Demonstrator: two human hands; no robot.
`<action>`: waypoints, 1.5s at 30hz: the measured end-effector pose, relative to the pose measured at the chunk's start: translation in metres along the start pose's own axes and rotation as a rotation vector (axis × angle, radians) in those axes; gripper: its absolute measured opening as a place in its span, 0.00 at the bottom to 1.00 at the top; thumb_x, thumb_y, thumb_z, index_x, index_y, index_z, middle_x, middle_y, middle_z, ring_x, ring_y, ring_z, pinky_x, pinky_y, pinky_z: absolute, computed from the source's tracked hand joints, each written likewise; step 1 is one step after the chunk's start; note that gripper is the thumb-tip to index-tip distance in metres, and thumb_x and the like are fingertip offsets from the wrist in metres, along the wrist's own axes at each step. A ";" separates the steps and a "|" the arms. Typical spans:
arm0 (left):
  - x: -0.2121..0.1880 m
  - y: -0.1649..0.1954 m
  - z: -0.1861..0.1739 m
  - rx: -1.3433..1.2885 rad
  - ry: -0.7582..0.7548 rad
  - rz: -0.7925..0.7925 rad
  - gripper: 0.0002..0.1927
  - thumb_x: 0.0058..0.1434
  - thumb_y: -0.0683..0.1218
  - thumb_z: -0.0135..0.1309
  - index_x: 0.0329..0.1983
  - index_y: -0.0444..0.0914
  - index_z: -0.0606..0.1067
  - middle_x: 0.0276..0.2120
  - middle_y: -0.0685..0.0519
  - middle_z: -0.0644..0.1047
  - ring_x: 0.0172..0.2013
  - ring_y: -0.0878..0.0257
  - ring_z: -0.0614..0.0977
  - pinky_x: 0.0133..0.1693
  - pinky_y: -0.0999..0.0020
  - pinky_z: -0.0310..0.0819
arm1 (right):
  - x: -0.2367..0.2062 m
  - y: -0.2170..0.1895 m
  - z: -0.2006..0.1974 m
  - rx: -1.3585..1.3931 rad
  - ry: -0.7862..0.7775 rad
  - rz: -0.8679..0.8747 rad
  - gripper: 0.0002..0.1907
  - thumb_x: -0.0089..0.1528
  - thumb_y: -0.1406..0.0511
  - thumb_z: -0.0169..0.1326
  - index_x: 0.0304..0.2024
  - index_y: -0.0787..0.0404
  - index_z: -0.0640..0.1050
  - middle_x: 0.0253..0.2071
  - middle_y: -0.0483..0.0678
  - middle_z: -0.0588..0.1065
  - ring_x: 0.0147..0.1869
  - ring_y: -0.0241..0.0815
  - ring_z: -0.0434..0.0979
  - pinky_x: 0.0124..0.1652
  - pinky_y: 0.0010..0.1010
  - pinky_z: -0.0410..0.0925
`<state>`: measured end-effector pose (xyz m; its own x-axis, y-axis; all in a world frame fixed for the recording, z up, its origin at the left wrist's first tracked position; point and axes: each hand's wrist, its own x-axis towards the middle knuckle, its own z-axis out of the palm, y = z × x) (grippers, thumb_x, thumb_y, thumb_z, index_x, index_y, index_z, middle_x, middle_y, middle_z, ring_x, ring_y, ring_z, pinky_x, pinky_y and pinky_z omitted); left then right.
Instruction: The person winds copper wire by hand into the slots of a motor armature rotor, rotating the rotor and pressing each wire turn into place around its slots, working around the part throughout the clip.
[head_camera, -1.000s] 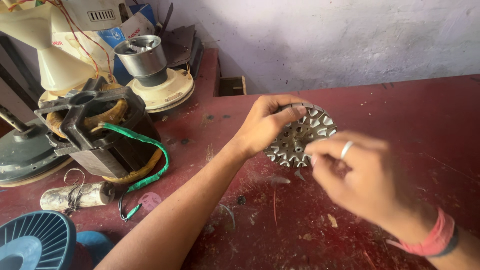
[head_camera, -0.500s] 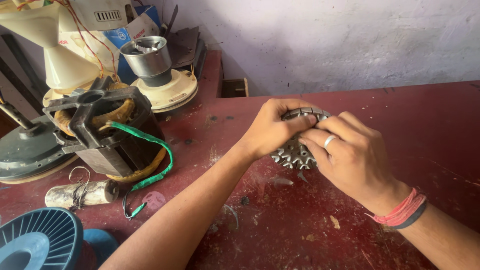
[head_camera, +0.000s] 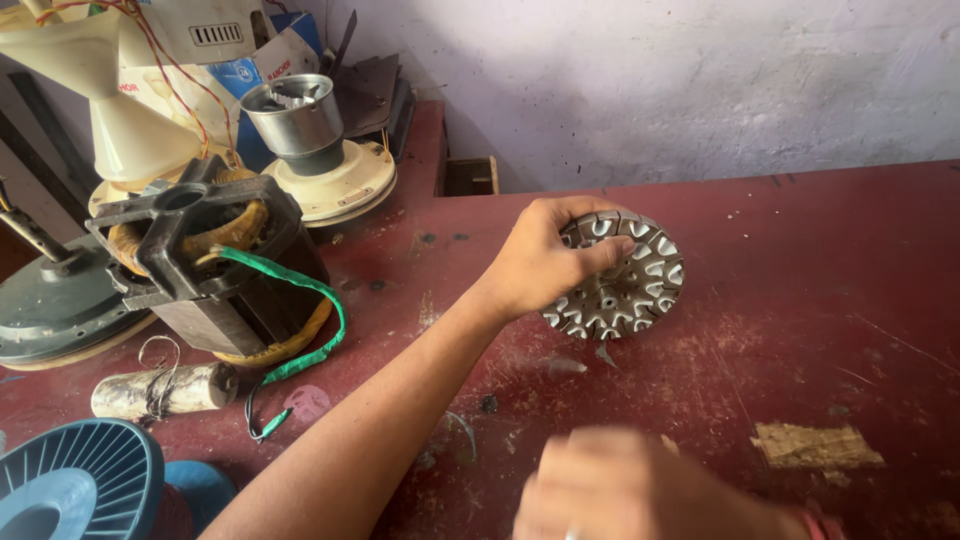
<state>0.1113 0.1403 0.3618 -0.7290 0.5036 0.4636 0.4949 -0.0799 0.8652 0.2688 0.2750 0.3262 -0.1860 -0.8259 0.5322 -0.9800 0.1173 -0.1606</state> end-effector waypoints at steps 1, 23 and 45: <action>-0.001 0.001 0.000 0.011 0.012 -0.023 0.15 0.59 0.42 0.62 0.48 0.30 0.79 0.37 0.49 0.84 0.36 0.67 0.85 0.41 0.69 0.82 | 0.002 -0.003 0.006 0.100 -0.036 0.057 0.13 0.66 0.64 0.55 0.26 0.60 0.74 0.24 0.43 0.69 0.28 0.35 0.70 0.25 0.28 0.65; 0.000 0.005 0.000 -0.124 -0.020 -0.029 0.18 0.64 0.43 0.46 0.51 0.30 0.79 0.40 0.47 0.83 0.39 0.62 0.84 0.46 0.67 0.78 | -0.006 0.074 -0.069 -0.675 0.408 0.370 0.08 0.58 0.69 0.67 0.40 0.63 0.85 0.34 0.47 0.78 0.35 0.40 0.76 0.31 0.29 0.72; 0.001 0.007 0.002 0.101 -0.010 0.016 0.14 0.62 0.43 0.57 0.48 0.32 0.80 0.37 0.49 0.84 0.36 0.65 0.84 0.43 0.68 0.81 | 0.000 0.060 -0.060 -0.547 0.335 0.173 0.02 0.60 0.73 0.59 0.35 0.64 0.80 0.36 0.48 0.79 0.39 0.40 0.79 0.35 0.29 0.74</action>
<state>0.1146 0.1421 0.3677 -0.7160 0.5115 0.4750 0.5520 -0.0016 0.8338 0.2061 0.3155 0.3666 -0.2690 -0.5642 0.7806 -0.8121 0.5686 0.1311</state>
